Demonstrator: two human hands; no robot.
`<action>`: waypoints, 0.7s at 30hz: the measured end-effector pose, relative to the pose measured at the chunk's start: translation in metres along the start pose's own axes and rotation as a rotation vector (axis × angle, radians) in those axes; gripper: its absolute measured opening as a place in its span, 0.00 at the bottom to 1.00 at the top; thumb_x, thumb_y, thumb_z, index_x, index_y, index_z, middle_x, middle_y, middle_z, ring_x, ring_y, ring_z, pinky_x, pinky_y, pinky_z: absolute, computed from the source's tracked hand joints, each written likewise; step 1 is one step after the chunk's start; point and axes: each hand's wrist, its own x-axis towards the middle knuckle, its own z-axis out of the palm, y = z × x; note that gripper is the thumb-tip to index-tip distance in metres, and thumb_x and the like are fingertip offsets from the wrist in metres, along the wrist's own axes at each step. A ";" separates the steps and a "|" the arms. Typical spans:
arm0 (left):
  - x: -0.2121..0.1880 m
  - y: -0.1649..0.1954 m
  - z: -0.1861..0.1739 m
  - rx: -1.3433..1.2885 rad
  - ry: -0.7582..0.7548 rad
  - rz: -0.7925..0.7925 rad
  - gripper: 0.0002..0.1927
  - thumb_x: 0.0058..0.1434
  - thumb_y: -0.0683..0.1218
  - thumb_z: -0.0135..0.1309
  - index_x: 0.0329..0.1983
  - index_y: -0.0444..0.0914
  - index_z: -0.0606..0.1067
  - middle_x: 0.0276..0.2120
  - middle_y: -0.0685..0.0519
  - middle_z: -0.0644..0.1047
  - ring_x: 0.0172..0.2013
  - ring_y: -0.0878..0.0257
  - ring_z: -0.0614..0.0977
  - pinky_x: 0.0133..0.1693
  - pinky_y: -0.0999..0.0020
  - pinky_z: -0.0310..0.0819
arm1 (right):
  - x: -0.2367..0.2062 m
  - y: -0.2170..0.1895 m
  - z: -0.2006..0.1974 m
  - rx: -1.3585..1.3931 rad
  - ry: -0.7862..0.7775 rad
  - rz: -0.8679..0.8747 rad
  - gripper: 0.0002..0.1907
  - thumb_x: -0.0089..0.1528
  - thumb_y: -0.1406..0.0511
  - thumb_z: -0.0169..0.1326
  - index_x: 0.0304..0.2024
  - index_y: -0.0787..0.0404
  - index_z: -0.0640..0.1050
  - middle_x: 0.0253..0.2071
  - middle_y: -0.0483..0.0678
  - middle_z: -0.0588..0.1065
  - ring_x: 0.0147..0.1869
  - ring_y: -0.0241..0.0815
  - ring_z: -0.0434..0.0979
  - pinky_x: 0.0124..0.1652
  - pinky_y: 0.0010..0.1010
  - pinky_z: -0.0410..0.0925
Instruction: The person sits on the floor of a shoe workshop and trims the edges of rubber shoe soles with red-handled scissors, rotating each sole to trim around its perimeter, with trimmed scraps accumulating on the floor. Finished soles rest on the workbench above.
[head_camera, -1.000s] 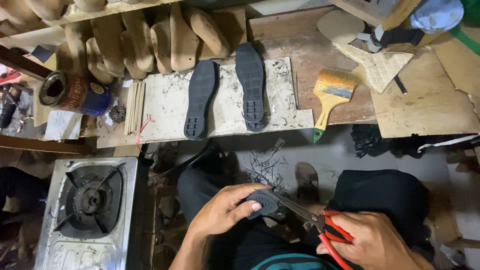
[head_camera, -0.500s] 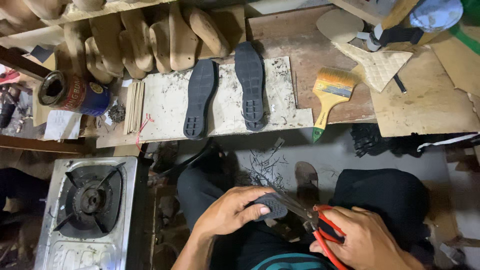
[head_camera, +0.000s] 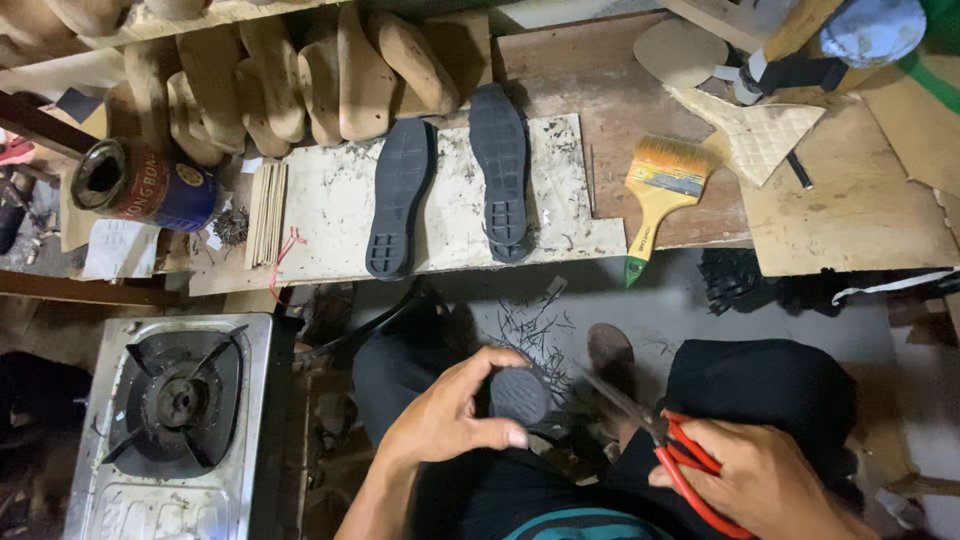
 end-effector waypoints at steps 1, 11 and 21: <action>0.001 -0.006 0.004 -0.069 0.049 0.036 0.38 0.50 0.53 0.70 0.62 0.38 0.70 0.47 0.49 0.77 0.46 0.55 0.79 0.41 0.63 0.74 | 0.001 -0.003 0.004 0.003 0.026 0.034 0.27 0.46 0.48 0.73 0.41 0.54 0.82 0.29 0.50 0.81 0.31 0.54 0.83 0.30 0.40 0.74; 0.028 -0.043 0.063 -1.106 0.364 0.094 0.40 0.74 0.67 0.32 0.70 0.30 0.65 0.37 0.49 0.74 0.37 0.59 0.75 0.42 0.65 0.71 | 0.021 -0.042 0.033 -0.053 0.300 -0.100 0.36 0.41 0.50 0.72 0.46 0.63 0.80 0.34 0.53 0.81 0.31 0.53 0.82 0.30 0.38 0.72; 0.024 -0.039 0.093 -0.826 0.528 0.105 0.34 0.73 0.60 0.30 0.73 0.35 0.60 0.62 0.47 0.73 0.60 0.61 0.76 0.62 0.63 0.69 | 0.031 -0.064 0.043 -0.149 0.381 -0.119 0.30 0.44 0.51 0.70 0.43 0.62 0.80 0.38 0.50 0.82 0.29 0.51 0.81 0.30 0.37 0.69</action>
